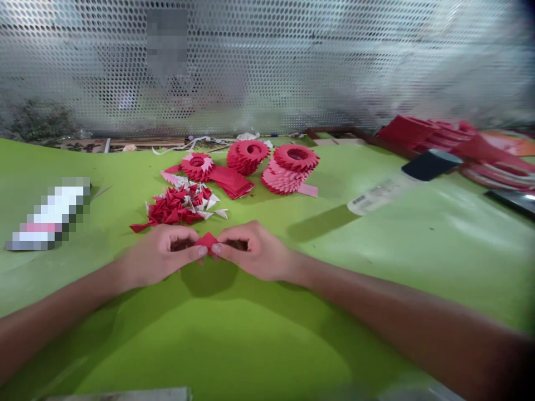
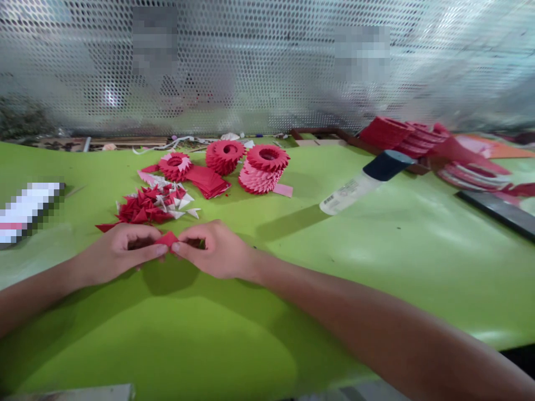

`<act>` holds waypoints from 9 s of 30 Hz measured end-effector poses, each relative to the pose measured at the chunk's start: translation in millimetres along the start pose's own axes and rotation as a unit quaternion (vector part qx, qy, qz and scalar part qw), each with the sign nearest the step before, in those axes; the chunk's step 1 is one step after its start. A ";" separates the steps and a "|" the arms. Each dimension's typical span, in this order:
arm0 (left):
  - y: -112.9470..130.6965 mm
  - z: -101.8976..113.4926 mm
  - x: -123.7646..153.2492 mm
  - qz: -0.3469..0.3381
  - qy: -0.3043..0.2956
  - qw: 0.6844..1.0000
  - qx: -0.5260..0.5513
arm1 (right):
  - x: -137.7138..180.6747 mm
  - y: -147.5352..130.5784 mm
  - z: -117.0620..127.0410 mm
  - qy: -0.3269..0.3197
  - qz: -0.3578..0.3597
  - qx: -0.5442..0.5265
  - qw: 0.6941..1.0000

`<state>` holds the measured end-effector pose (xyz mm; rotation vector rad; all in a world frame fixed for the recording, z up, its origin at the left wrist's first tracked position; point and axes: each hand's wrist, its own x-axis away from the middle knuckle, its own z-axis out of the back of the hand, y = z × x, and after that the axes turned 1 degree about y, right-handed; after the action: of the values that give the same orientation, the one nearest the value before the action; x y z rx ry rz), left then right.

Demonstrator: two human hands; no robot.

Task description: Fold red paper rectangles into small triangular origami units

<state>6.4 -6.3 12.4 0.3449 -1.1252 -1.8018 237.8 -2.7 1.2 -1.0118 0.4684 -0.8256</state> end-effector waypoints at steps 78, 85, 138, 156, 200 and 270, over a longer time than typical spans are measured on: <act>-13.7 -2.6 3.9 -0.484 0.239 0.768 -0.344 | 3.8 -10.6 -4.1 -0.018 -0.025 -0.124 0.992; -11.5 -2.3 1.4 -0.459 0.285 0.784 -0.306 | 5.8 -5.9 -4.0 -0.007 0.036 -0.090 0.995; -13.3 -9.3 -2.6 -0.444 0.240 0.803 -0.316 | 8.2 -6.0 -5.9 -0.010 0.048 -0.060 0.997; -12.2 -12.3 -1.6 -0.419 0.245 0.819 -0.304 | 8.4 -9.6 -7.9 0.040 0.054 -0.009 0.998; -7.9 -11.6 2.7 -0.305 0.131 0.940 -0.080 | -0.1 0.7 -8.3 0.072 0.069 -0.114 0.988; -4.8 -9.6 -2.5 -0.094 0.072 0.987 -0.107 | 0.1 -8.8 -4.7 -0.001 -0.009 0.104 0.995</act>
<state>11.1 -8.8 2.7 0.4573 -0.8103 -2.0079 231.2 -7.8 6.7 -0.8249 0.3631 -0.8708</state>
